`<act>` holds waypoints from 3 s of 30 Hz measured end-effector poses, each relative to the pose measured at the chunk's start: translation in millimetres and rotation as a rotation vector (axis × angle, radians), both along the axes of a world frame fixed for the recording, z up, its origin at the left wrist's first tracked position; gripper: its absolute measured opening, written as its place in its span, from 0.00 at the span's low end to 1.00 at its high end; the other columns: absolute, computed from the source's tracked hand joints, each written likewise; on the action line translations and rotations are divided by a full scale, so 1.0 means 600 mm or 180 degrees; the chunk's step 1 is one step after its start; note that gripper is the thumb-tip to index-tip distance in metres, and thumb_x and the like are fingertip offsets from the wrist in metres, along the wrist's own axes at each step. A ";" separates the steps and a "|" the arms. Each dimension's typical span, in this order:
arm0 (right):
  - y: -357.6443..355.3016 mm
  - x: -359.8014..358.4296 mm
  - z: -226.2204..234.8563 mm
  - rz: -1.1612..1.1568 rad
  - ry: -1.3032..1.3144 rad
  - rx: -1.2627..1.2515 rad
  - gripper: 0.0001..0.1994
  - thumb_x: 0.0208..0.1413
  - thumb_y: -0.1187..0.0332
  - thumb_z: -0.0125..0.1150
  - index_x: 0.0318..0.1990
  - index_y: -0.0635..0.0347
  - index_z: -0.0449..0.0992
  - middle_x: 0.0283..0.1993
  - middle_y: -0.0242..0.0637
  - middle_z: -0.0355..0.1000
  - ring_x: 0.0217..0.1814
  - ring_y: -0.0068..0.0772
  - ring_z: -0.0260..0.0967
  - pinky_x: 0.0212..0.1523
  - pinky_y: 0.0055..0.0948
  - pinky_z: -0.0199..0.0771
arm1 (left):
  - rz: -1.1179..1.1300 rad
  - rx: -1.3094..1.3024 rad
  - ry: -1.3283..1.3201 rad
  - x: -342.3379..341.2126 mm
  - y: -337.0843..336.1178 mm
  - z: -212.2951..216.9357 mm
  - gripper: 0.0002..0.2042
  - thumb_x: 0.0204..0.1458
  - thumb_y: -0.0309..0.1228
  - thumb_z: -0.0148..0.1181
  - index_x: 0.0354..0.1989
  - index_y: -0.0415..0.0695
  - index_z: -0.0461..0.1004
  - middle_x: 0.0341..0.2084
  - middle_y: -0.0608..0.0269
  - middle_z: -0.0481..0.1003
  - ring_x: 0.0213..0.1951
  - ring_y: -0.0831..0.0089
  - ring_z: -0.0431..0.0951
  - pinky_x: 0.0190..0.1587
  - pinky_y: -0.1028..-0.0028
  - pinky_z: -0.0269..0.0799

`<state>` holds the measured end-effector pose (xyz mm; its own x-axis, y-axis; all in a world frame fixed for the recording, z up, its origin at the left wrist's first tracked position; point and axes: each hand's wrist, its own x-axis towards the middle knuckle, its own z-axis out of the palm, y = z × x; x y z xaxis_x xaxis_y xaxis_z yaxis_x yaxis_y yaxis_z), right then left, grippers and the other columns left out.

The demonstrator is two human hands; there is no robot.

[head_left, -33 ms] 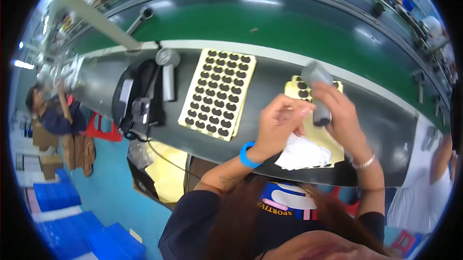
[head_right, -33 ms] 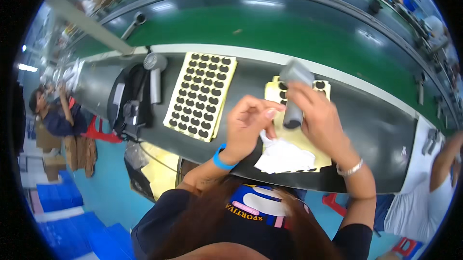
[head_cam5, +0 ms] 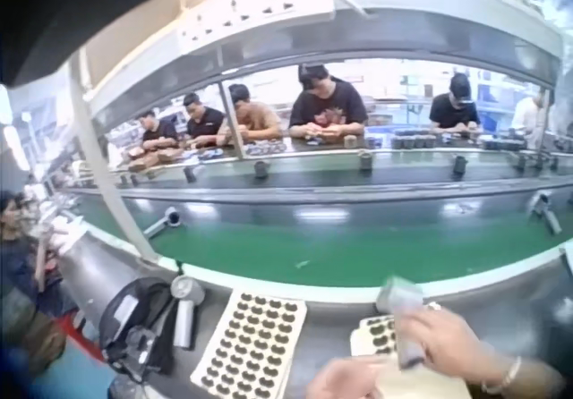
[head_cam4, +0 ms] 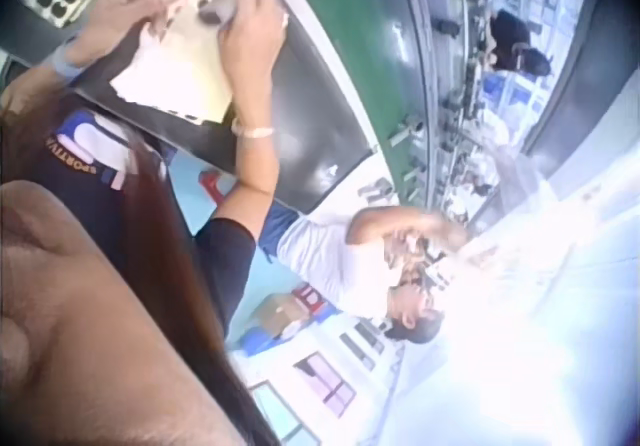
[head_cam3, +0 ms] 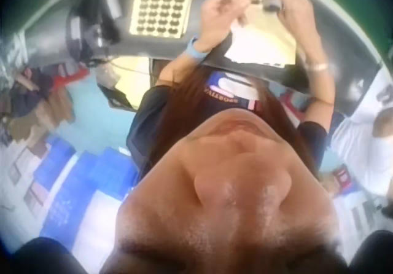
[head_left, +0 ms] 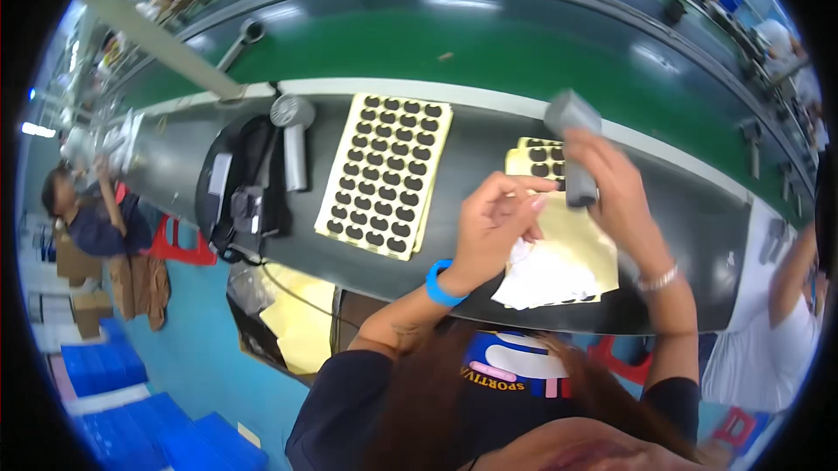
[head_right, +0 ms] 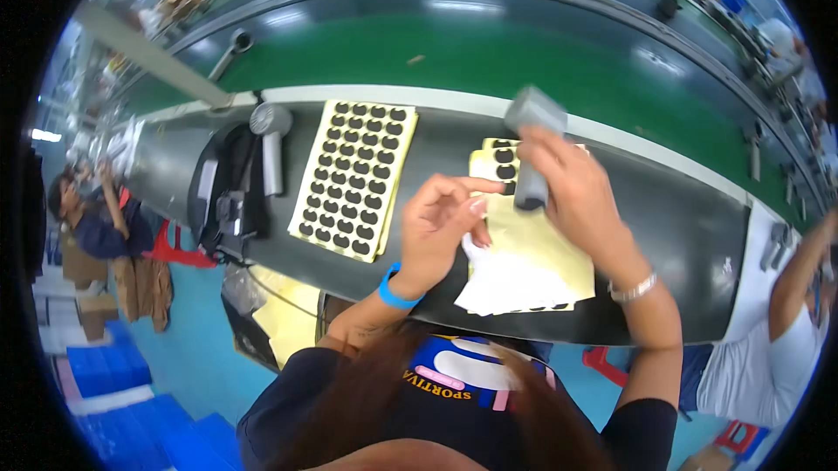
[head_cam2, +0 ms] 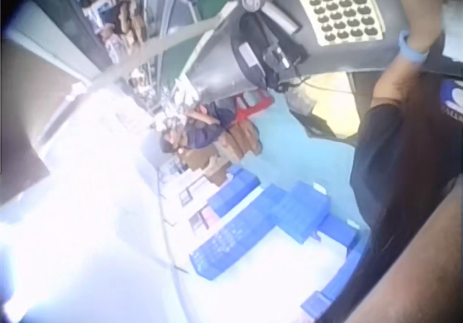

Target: Applying small circular labels from a sheet onto cylindrical electronic components at an assembly line.

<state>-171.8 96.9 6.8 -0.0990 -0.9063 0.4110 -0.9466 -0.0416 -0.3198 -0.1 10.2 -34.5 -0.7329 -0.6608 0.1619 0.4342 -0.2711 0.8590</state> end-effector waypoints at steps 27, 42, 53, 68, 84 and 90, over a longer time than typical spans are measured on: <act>0.104 -0.029 -0.100 -0.1527 -0.1188 -0.0070 0.07 0.51 0.74 0.60 0.38 0.64 0.76 0.34 0.39 0.73 0.32 0.30 0.72 0.32 0.25 0.71 | 0.0273 -0.3865 -0.1347 -0.043 0.008 -0.092 0.34 0.38 0.41 0.71 0.54 0.40 0.66 0.61 0.44 0.55 0.63 0.44 0.51 0.63 0.49 0.46; 0.092 -0.053 -0.131 -0.1657 -0.1512 0.0054 0.08 0.48 0.75 0.63 0.36 0.65 0.73 0.32 0.36 0.69 0.32 0.28 0.68 0.36 0.25 0.69 | 0.0010 -0.4037 -0.2054 -0.030 0.019 -0.091 0.43 0.39 0.47 0.70 0.62 0.38 0.57 0.64 0.44 0.50 0.66 0.44 0.46 0.65 0.47 0.39; 0.080 -0.058 -0.144 -0.1971 -0.2066 -0.0202 0.06 0.49 0.75 0.63 0.34 0.65 0.73 0.31 0.32 0.68 0.28 0.21 0.64 0.31 0.22 0.66 | -0.0027 -0.3774 -0.2063 -0.035 0.016 -0.081 0.50 0.36 0.44 0.73 0.65 0.36 0.48 0.64 0.43 0.49 0.66 0.46 0.46 0.65 0.49 0.41; 0.129 -0.103 -0.147 -0.1141 -0.2192 -0.0074 0.03 0.52 0.80 0.59 0.34 0.64 0.72 0.33 0.28 0.68 0.32 0.16 0.65 0.34 0.16 0.65 | 0.0048 -0.3664 -0.2136 -0.037 0.016 -0.085 0.55 0.32 0.43 0.75 0.66 0.35 0.44 0.64 0.43 0.52 0.64 0.51 0.53 0.64 0.55 0.44; 0.111 0.017 -0.090 -0.0322 -0.2395 -0.0152 0.03 0.49 0.78 0.61 0.33 0.63 0.76 0.33 0.38 0.74 0.34 0.30 0.72 0.37 0.26 0.70 | 0.0344 -0.3020 -0.1171 -0.027 0.019 -0.069 0.16 0.46 0.29 0.66 0.45 0.40 0.76 0.39 0.55 0.77 0.42 0.59 0.77 0.43 0.68 0.71; 0.118 0.024 -0.084 -0.0182 -0.2463 -0.0085 0.06 0.52 0.76 0.59 0.38 0.63 0.75 0.33 0.38 0.73 0.32 0.30 0.72 0.35 0.25 0.71 | 0.0256 -0.2704 -0.1128 -0.024 0.025 -0.053 0.09 0.48 0.24 0.64 0.39 0.39 0.79 0.32 0.56 0.78 0.33 0.65 0.79 0.35 0.73 0.73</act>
<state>-157.6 167.8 -43.8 -0.4131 -0.8819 0.2273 -0.4552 -0.0162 -0.8903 -14.6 25.3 -66.2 -0.7893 -0.4738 0.3907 0.0982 0.5306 0.8419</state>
